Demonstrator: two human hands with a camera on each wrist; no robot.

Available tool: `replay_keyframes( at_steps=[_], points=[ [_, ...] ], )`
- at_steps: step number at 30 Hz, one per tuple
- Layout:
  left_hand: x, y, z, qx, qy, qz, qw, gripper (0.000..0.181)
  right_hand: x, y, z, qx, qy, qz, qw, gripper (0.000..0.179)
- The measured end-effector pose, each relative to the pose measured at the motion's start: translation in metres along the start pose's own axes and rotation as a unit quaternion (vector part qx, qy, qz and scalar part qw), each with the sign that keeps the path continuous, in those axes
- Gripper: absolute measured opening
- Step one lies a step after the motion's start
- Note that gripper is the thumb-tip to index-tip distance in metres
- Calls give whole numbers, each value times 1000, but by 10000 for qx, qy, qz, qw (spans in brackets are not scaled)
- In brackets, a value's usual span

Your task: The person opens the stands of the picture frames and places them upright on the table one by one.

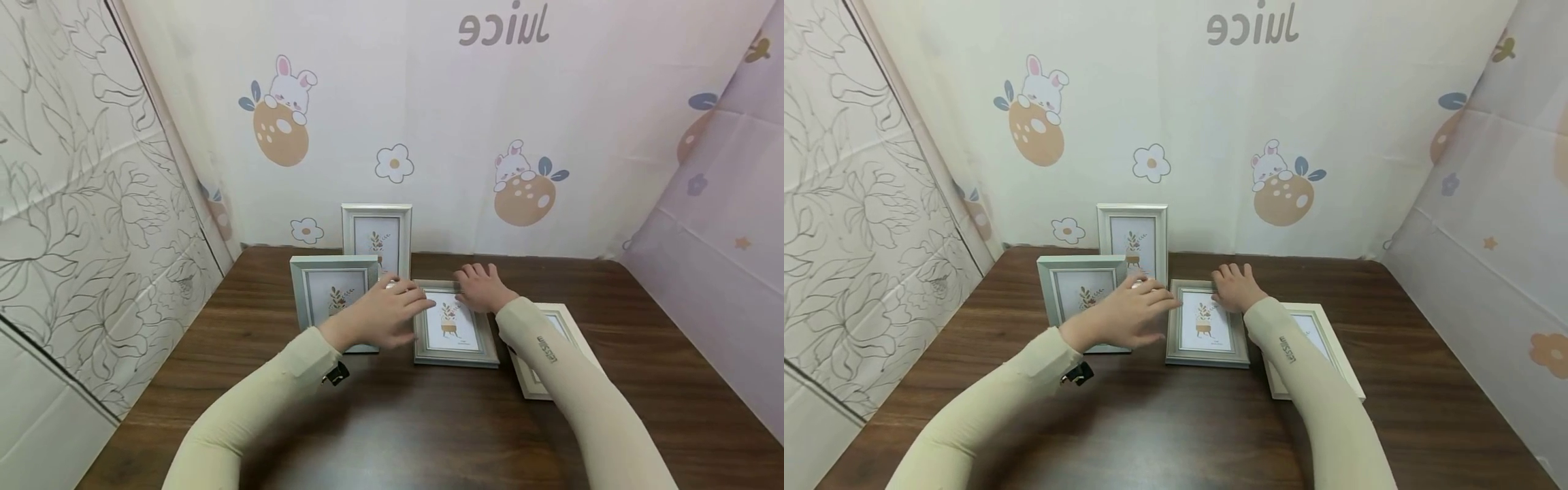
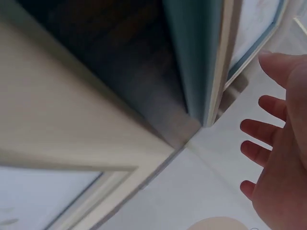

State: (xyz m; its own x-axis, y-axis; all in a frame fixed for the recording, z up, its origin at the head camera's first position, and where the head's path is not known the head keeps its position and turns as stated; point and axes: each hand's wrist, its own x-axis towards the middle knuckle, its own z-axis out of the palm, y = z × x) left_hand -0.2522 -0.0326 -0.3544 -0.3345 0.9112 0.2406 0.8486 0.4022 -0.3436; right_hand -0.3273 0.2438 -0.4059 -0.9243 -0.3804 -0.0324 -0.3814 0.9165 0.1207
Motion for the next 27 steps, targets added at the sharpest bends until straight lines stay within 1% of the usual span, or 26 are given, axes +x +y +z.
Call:
replay_keyframes(
  at_steps=[5,8,13,15,20,23,27],
  points=[
    [4,10,11,-273,-103,148,9995,62,7,5,2,-131,-249,92,9996,53],
    [7,15,17,-287,-172,182,9993,63,11,9,5,-286,-340,91,9990,54],
    [9,21,27,-234,-392,179,9988,64,19,11,9,-464,-511,116,9975,54],
    [10,24,31,-215,-519,168,9983,65,22,10,10,-489,-524,108,9974,51],
    [10,29,36,-298,-827,92,9961,69,27,10,14,-696,-378,62,9968,45],
    [10,29,37,-345,-900,33,9953,70,28,7,14,-851,-286,44,9959,42],
    [9,28,37,-318,-845,9,9959,70,28,3,11,-995,-253,22,9947,40]
  ],
)
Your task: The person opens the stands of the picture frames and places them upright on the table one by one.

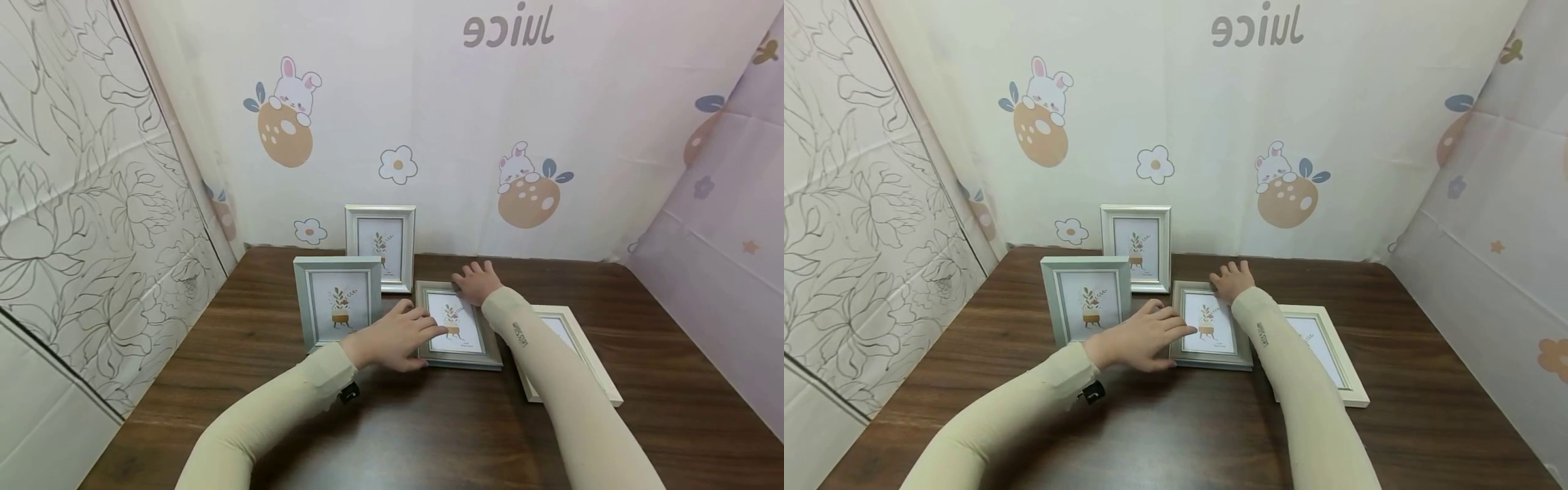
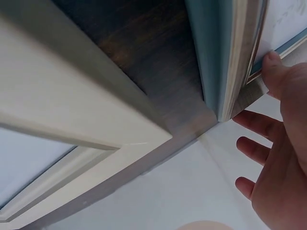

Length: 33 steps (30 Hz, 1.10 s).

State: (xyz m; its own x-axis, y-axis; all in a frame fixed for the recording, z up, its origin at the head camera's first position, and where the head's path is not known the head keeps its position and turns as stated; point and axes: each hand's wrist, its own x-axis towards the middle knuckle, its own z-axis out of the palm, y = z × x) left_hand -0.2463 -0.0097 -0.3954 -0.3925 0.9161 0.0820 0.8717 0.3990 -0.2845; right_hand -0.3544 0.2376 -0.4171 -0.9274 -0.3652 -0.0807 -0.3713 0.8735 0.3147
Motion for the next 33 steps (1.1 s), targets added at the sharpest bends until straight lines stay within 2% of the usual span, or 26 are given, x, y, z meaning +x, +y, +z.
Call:
replay_keyframes(
  at_steps=[7,12,19,24,29,33],
  points=[
    [-3,-6,-3,76,284,-107,9995,71,-7,4,-5,-138,60,-37,9999,39],
    [-7,-14,-12,18,537,-229,9983,70,-12,12,-10,36,233,-115,9997,38],
    [-12,-25,-23,-231,823,-440,9954,70,-26,15,-28,214,552,-149,9981,28],
    [-17,-33,-32,-203,989,-620,9930,74,-40,12,-44,357,851,-71,9957,25],
    [-22,-38,-39,-77,1290,-665,9894,73,-50,12,-48,563,1141,90,9918,26],
    [-26,-39,-43,-186,1469,-642,9869,71,-57,11,-49,711,1386,134,9877,24]
  ],
)
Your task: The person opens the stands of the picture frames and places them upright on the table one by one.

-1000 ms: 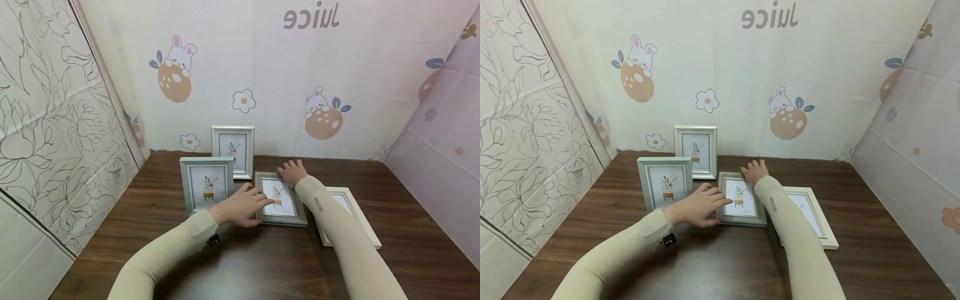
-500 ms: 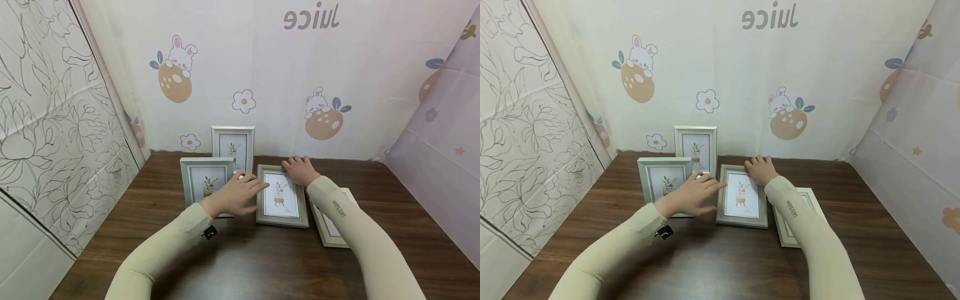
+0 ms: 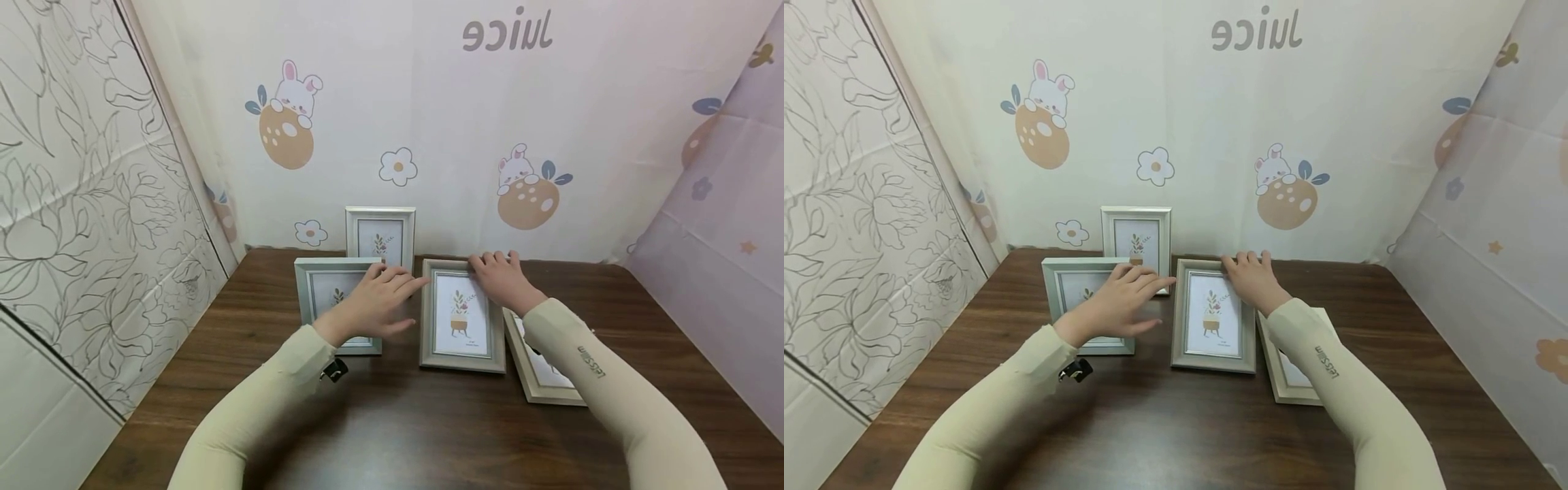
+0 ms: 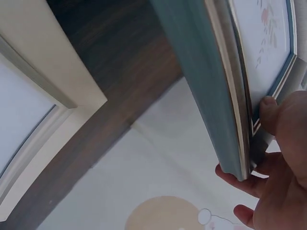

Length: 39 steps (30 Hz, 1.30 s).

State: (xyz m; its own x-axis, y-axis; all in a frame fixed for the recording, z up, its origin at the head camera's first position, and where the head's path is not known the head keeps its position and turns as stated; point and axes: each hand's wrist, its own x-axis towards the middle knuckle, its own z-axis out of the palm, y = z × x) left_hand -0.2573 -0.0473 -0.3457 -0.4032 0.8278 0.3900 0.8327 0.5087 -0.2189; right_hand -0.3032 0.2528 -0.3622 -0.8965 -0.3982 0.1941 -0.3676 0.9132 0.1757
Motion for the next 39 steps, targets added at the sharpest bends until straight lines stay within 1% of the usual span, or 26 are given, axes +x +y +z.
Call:
replay_keyframes(
  at_steps=[4,8,11,16,19,23,26,29,32,35,39],
  points=[
    [-3,-2,-3,-81,178,1,9998,71,-6,1,-4,120,296,-71,9995,21],
    [-5,-6,-5,12,374,21,9993,72,-10,2,-8,385,618,-166,9972,24],
    [-6,-9,-6,113,433,14,9990,73,-14,3,-11,604,814,-220,9946,26],
    [-7,-12,-9,64,520,-74,9986,76,-22,1,-16,950,1077,-305,9892,26],
    [-7,-13,-11,38,602,-113,9981,77,-27,1,-19,1120,1109,-327,9870,26],
    [-8,-14,-13,51,697,-88,9975,78,-31,1,-22,1266,1062,-360,9856,26],
    [-8,-14,-13,42,723,-59,9974,78,-33,1,-22,1337,1077,-385,9844,26],
    [-7,-14,-13,35,686,-61,9976,77,-33,1,-22,1410,1114,-376,9830,26],
    [-7,-15,-14,41,637,-78,9979,77,-33,0,-22,1546,1097,-272,9815,30],
    [-5,-18,-16,134,635,-70,9979,77,-32,-3,-22,1714,1062,-80,9794,33],
    [-1,-26,-22,302,607,-14,9977,76,-31,-7,-25,1823,1075,159,9772,32]
  ],
)
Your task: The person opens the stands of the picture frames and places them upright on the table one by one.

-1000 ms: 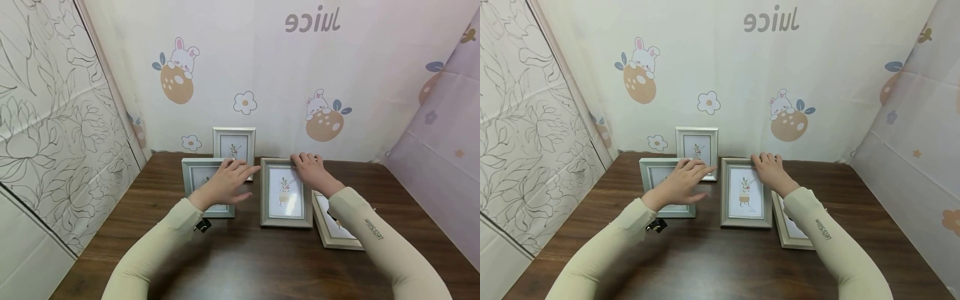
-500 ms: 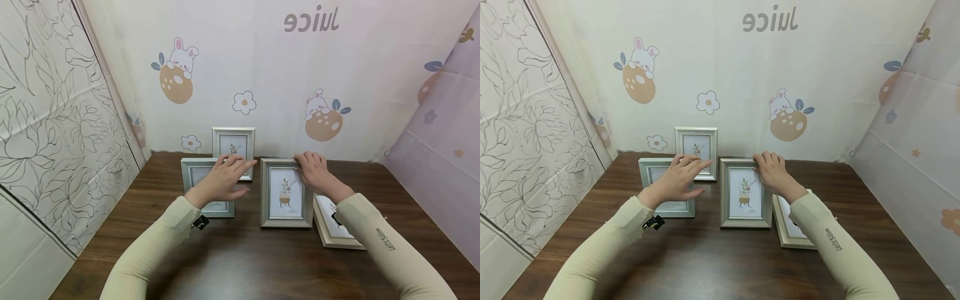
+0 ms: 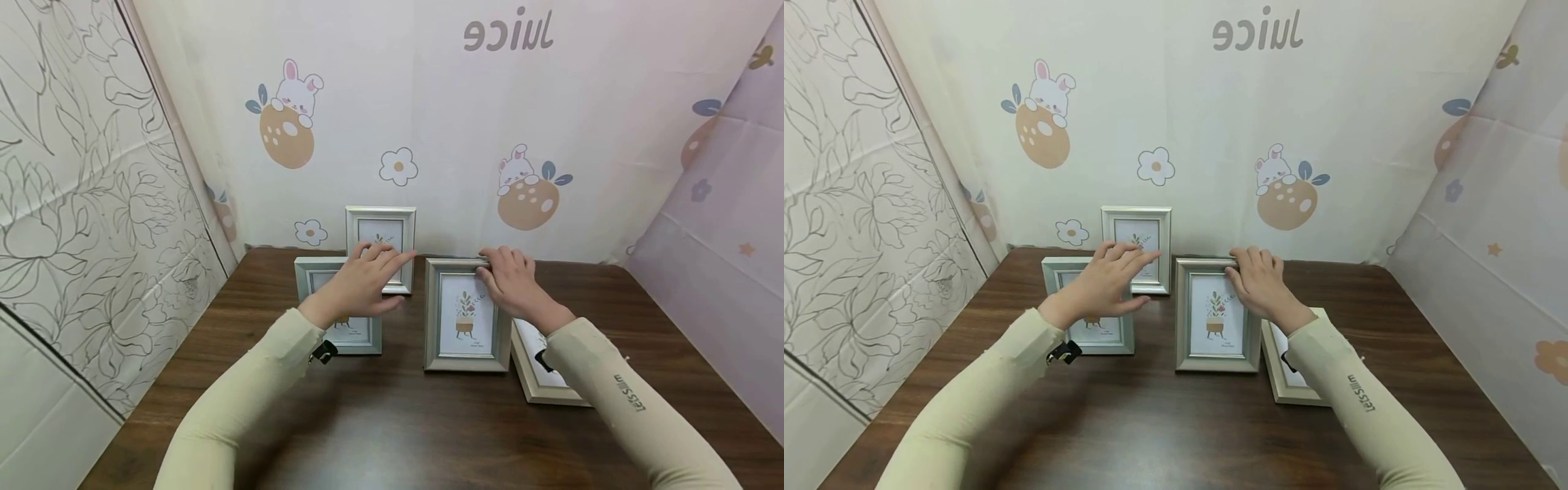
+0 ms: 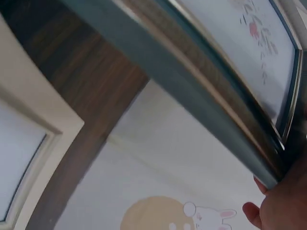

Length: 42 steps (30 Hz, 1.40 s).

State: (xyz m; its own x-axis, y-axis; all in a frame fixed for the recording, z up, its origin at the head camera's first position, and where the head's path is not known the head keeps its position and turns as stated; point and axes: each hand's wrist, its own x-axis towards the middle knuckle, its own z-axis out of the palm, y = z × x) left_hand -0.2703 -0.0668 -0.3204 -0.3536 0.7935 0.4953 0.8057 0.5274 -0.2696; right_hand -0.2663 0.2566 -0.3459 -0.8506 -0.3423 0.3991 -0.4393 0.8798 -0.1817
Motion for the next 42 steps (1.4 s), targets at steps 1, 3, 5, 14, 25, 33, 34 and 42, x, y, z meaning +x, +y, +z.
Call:
replay_keyframes(
  at_steps=[1,3,5,14,25,33,34,42],
  points=[
    [1,-2,-2,41,-23,4,10000,75,0,-1,0,2,23,52,10000,32],
    [4,-7,-6,63,-86,-15,9999,74,1,-4,0,13,55,141,9999,31],
    [8,-10,-12,84,-146,-83,9998,73,1,-5,-1,55,65,223,9997,31],
    [12,-15,-25,159,-290,-193,9993,76,3,-17,-18,194,-217,94,9995,27],
    [12,-17,-29,156,-110,-136,9997,76,7,-30,-57,232,-816,-645,9943,26],
    [14,-16,-30,117,-177,-183,9996,78,9,-35,-76,194,-937,-1074,9896,24],
    [14,-16,-30,105,-189,-197,9996,78,9,-36,-78,188,-884,-1180,9889,23],
    [13,-14,-30,14,-259,-245,9994,78,10,-30,-82,-206,128,-2432,9697,33]
  ],
)
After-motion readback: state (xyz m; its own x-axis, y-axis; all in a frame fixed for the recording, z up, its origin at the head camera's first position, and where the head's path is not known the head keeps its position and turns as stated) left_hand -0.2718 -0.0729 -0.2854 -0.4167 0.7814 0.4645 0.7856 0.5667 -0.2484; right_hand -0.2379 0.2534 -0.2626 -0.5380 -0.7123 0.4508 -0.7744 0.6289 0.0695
